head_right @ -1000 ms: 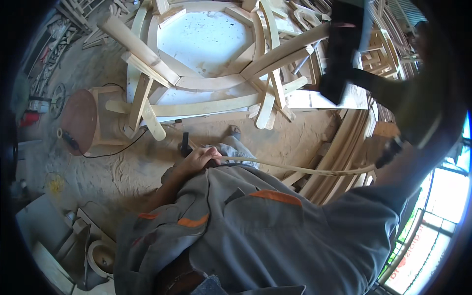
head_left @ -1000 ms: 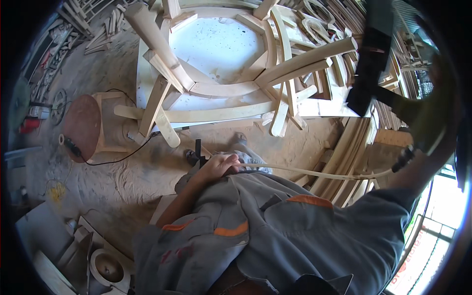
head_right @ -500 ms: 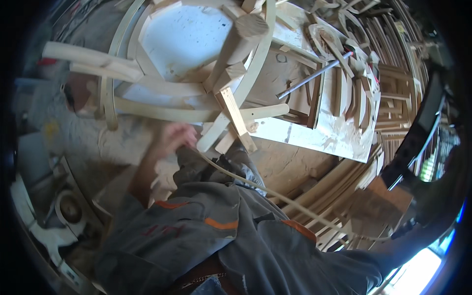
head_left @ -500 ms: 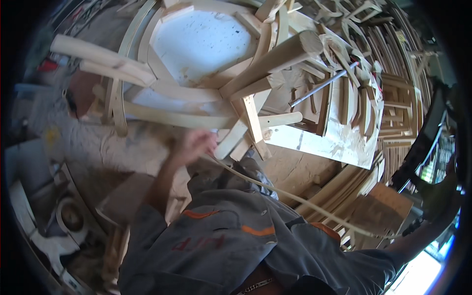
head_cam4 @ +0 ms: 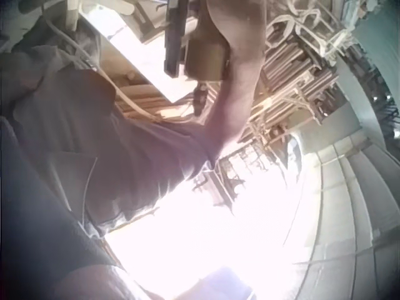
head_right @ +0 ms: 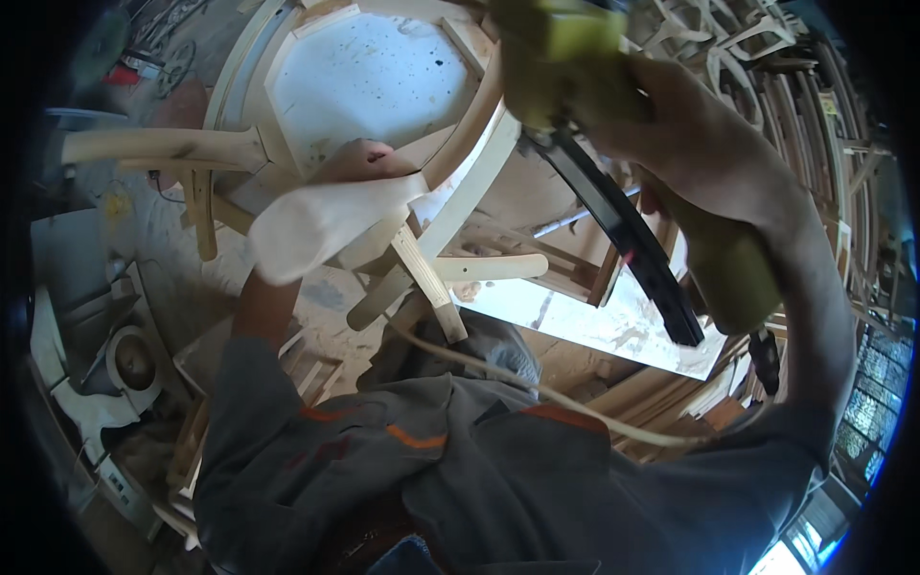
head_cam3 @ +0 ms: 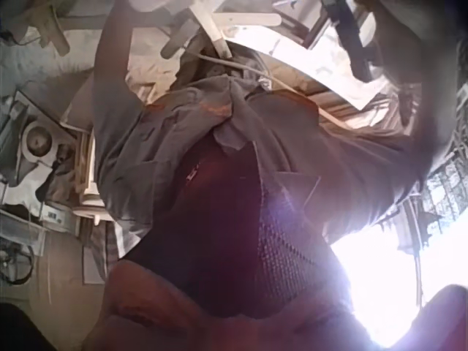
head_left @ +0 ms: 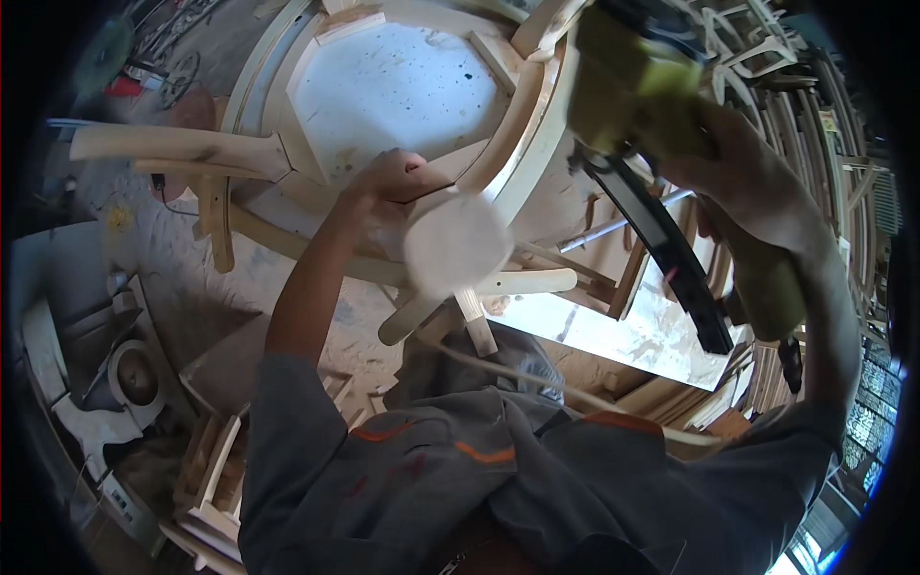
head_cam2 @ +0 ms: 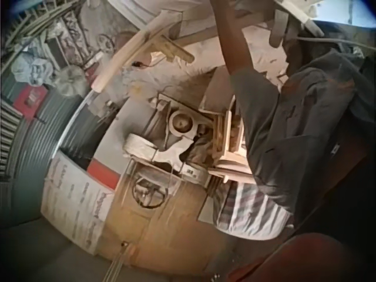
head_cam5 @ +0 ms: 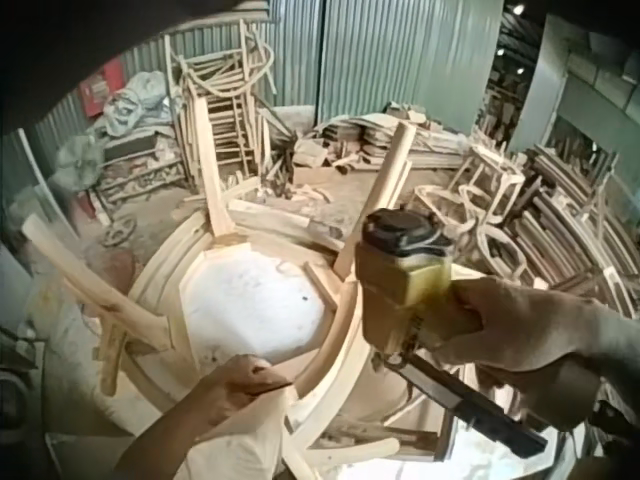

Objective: Assembling a circular wooden stool or table base using a pneumatic nail gun and a measuring tape.

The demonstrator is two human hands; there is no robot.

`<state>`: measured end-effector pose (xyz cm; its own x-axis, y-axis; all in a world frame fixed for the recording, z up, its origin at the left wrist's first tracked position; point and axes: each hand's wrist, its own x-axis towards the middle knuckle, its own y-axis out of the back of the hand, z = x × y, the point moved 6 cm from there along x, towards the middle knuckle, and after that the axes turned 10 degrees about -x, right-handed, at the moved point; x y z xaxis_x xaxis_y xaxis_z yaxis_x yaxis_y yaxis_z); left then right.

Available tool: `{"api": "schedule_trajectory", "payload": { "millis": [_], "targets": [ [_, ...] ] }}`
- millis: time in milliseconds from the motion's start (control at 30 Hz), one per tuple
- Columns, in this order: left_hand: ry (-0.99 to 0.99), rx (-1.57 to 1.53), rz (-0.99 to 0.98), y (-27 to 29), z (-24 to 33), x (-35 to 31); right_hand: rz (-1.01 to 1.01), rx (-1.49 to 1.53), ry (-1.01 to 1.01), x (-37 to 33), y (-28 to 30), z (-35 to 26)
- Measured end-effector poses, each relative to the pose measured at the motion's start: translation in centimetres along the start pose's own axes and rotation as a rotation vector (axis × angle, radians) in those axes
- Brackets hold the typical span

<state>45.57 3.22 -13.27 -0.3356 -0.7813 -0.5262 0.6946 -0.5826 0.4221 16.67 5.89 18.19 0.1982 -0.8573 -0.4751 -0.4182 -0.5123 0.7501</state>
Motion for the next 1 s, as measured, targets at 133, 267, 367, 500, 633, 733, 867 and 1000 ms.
{"api": "schedule_trajectory", "payload": {
  "millis": [133,267,367,500,633,733,867,1000],
  "targets": [
    [-0.136,-0.093,-0.015,0.4,-4.1,1.1,-0.120,-0.091,0.200,6.1,-0.6,-2.0],
    [-0.084,0.029,0.043,0.5,-3.1,0.9,-0.155,-0.123,0.304,10.8,-0.5,-1.6],
    [-0.114,0.101,0.046,0.7,-2.3,1.3,-0.198,-0.039,0.356,13.7,-1.2,-0.8],
    [-0.133,0.246,-0.002,-0.2,-2.5,1.2,-0.194,0.057,0.309,17.4,-1.7,0.5],
    [-0.089,0.282,-0.069,-0.2,-2.2,1.9,-0.211,-0.048,0.286,19.6,-1.9,0.5],
    [-0.131,0.290,-0.069,0.2,-1.6,2.0,-0.227,-0.064,0.253,20.6,-2.1,0.6],
    [-0.081,0.326,-0.127,0.3,-0.9,2.5,-0.243,-0.031,0.258,21.7,-2.3,0.4],
    [-0.110,0.315,-0.100,0.2,-1.5,2.5,-0.269,-0.023,0.315,22.6,-2.4,0.1]
  ]
}}
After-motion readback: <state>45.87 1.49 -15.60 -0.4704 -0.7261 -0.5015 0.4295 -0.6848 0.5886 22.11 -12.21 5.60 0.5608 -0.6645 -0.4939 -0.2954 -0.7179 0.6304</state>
